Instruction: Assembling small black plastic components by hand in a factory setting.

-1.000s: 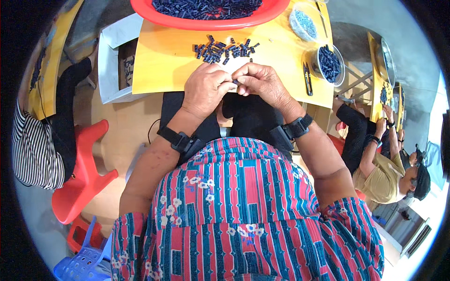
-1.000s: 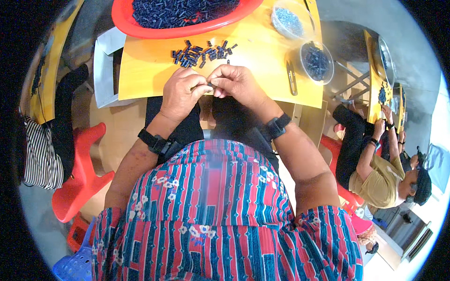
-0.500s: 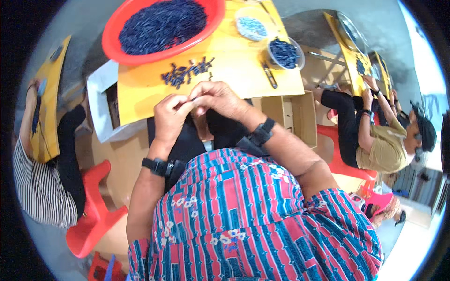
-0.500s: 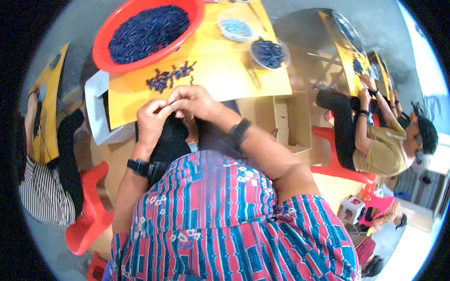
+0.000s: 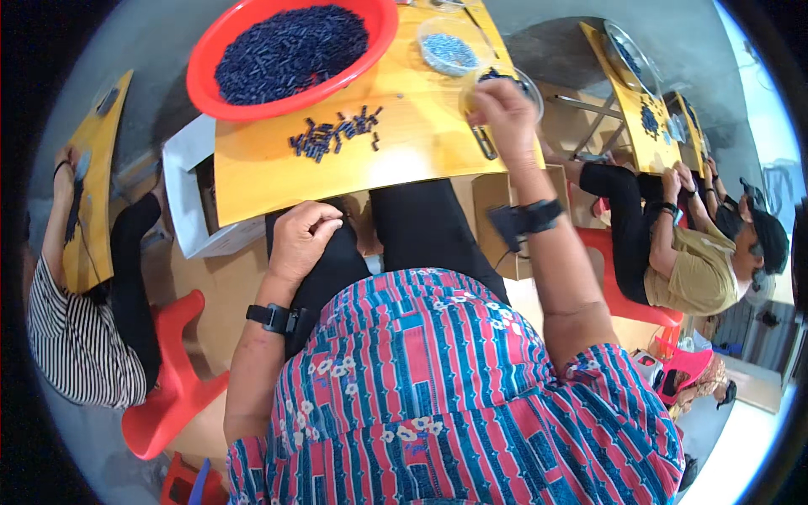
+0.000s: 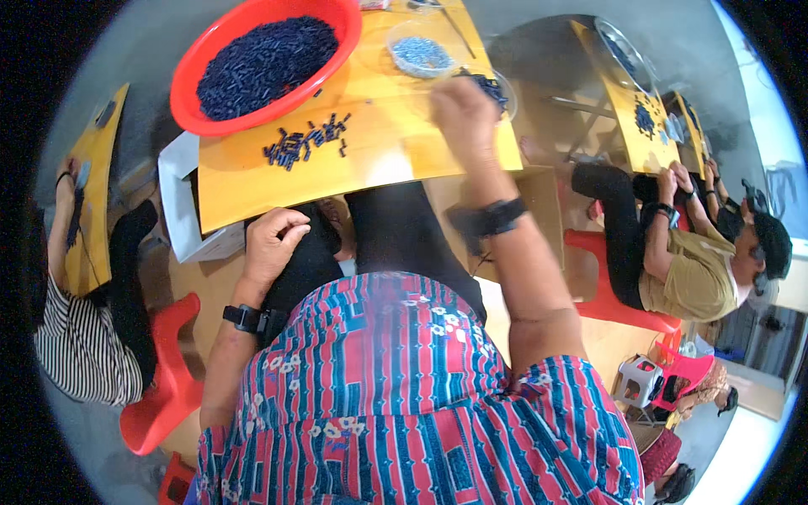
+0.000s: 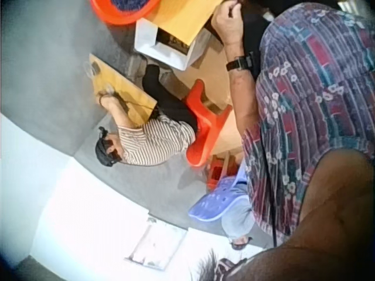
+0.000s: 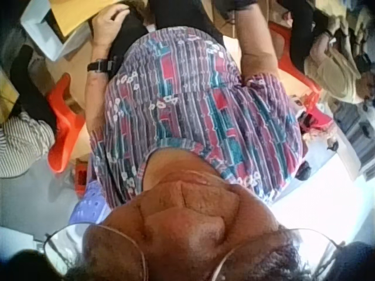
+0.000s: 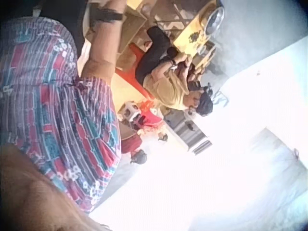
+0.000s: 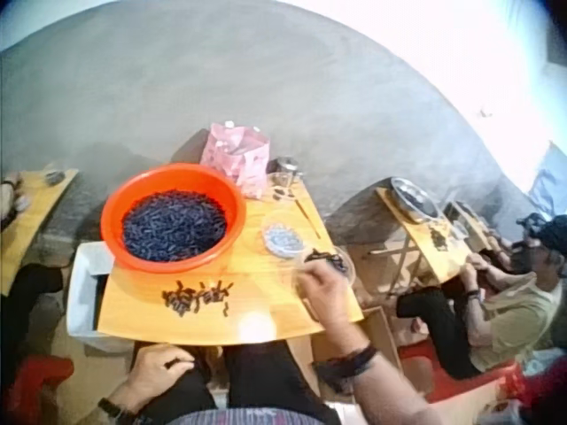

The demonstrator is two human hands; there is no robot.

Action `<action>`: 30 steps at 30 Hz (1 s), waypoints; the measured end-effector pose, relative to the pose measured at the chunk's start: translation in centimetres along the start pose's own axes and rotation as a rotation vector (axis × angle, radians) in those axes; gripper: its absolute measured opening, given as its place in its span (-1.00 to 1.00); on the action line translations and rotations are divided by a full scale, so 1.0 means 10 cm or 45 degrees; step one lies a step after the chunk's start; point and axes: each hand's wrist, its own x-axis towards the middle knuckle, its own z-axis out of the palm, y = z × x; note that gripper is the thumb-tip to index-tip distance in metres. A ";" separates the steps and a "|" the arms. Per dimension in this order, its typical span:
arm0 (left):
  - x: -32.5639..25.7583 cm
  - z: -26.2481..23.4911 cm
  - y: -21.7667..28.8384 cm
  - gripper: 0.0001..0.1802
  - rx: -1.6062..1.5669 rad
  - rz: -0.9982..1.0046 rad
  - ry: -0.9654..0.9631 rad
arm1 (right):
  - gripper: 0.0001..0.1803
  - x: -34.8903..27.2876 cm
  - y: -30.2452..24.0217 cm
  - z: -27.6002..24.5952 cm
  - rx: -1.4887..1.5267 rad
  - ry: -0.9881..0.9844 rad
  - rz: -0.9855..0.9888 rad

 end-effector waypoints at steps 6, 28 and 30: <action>-0.03 0.02 -0.02 -0.87 0.061 0.021 0.012 | -0.86 0.32 0.10 -0.54 -0.971 0.026 -0.323; 0.02 0.03 0.15 -0.91 0.190 0.060 -0.005 | -0.76 -0.03 -0.01 0.85 -0.614 -0.531 -0.262; 0.02 0.03 0.14 -0.91 0.194 0.079 0.001 | -0.76 -0.04 0.00 0.84 -0.625 -0.531 -0.279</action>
